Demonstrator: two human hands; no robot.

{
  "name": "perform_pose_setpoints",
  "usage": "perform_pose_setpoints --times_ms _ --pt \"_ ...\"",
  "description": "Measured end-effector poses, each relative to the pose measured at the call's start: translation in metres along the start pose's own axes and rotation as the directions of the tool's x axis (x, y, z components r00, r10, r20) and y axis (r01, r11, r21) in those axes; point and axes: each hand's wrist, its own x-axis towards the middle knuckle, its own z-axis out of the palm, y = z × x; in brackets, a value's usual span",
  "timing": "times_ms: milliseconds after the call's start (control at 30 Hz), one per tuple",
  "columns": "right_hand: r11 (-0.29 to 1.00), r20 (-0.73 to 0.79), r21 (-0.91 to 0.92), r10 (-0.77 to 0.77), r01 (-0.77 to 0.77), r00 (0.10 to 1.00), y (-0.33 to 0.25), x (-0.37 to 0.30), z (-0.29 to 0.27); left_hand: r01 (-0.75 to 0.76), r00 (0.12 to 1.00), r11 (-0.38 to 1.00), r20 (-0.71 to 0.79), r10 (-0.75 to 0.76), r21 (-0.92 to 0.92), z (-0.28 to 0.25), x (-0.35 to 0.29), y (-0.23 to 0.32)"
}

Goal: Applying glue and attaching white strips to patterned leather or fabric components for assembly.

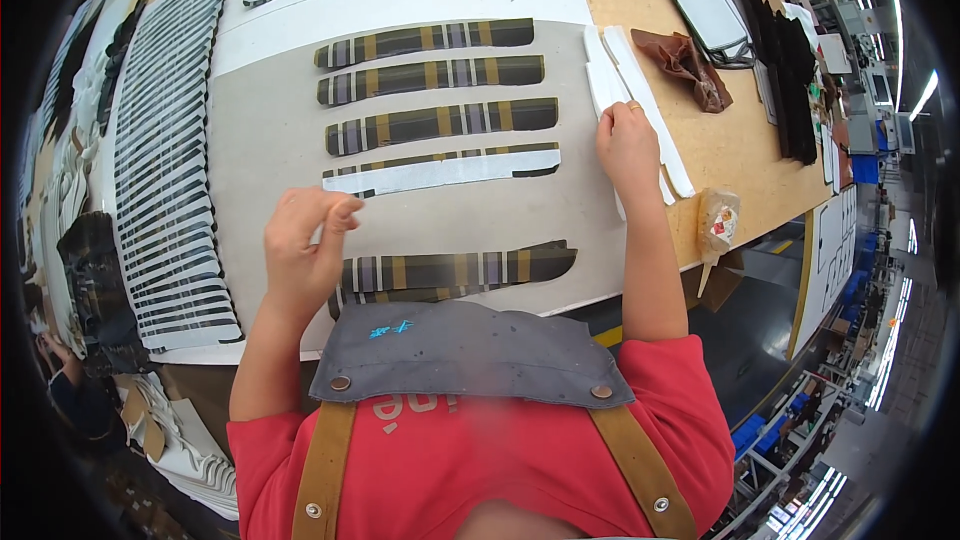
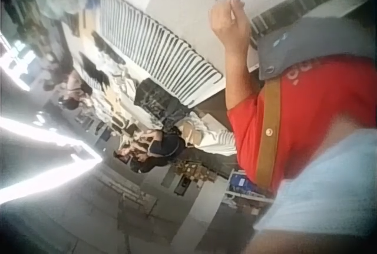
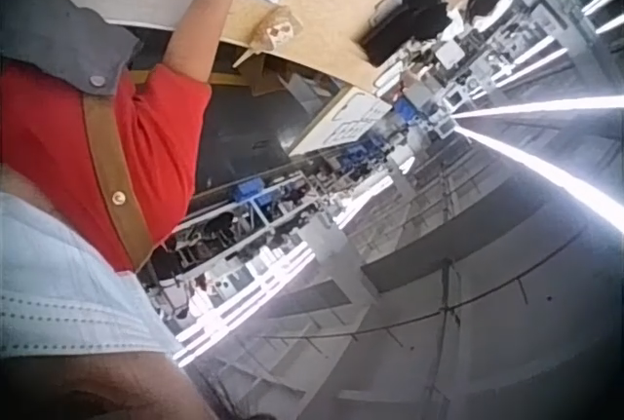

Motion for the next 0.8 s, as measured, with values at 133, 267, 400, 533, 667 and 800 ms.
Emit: perform_pose_setpoints --times_ms 133,267,400,533,667,800 --pt "0.990 -0.102 0.134 -0.027 0.041 0.994 0.009 -0.005 0.010 -0.188 0.979 0.982 0.081 0.190 -0.029 0.031 0.046 0.034" --pt "0.929 -0.073 0.367 0.078 -0.046 0.994 0.012 -0.011 0.010 -0.332 0.904 0.942 0.267 0.333 -0.050 0.091 0.093 0.048" --pt "0.833 0.009 0.533 0.171 -0.150 0.985 0.019 -0.010 0.006 -0.561 0.792 0.823 0.346 0.503 0.086 0.162 0.126 0.049" --pt "0.764 0.060 0.617 0.196 -0.191 0.979 0.025 -0.007 0.012 -0.569 0.772 0.811 0.426 0.471 0.134 0.194 0.140 0.053" --pt "0.749 0.028 0.644 0.181 -0.156 0.983 0.024 -0.008 0.011 -0.540 0.777 0.829 0.464 0.425 0.146 0.202 0.146 0.054" --pt "0.756 0.007 0.633 0.210 -0.167 0.978 0.021 -0.009 0.012 -0.559 0.780 0.814 0.432 0.452 0.156 0.207 0.142 0.050"
